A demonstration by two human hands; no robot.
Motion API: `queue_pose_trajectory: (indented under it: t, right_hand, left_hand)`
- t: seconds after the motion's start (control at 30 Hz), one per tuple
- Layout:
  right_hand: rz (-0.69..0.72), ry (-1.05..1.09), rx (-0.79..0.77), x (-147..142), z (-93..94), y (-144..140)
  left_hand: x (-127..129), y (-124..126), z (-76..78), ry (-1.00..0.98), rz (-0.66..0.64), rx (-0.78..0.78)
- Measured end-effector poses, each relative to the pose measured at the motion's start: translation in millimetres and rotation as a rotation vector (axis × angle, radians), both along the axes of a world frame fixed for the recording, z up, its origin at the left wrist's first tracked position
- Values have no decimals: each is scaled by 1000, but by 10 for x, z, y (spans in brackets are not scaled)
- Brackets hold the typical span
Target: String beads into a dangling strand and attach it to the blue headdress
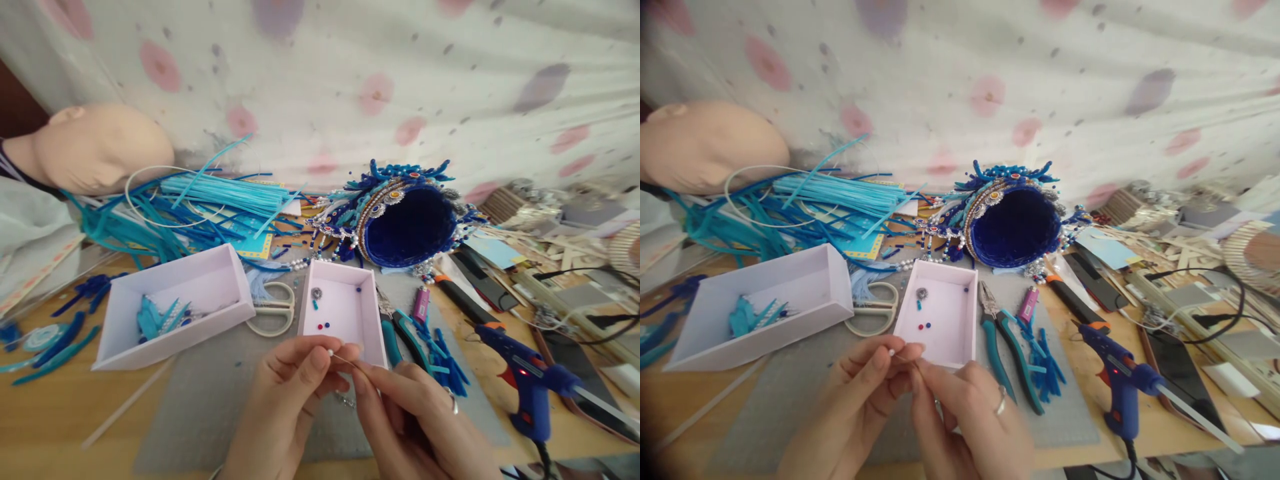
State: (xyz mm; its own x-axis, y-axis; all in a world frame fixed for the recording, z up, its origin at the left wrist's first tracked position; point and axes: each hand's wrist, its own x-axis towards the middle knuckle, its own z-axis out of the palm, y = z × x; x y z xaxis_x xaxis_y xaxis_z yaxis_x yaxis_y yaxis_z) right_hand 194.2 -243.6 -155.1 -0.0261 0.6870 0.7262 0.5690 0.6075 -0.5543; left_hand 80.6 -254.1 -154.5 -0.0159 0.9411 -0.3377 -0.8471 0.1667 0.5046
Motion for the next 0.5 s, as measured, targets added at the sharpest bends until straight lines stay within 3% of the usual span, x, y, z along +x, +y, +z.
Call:
queue_pose_trajectory:
  t: [0.2,0.5]
  right_hand:
    - [2,-35,3,20,6,2]
    - [67,-48,-55,90,-63,13]
  left_hand:
    - [7,4,-16,65,30,26]
    - [2,11,-193,248,85,195]
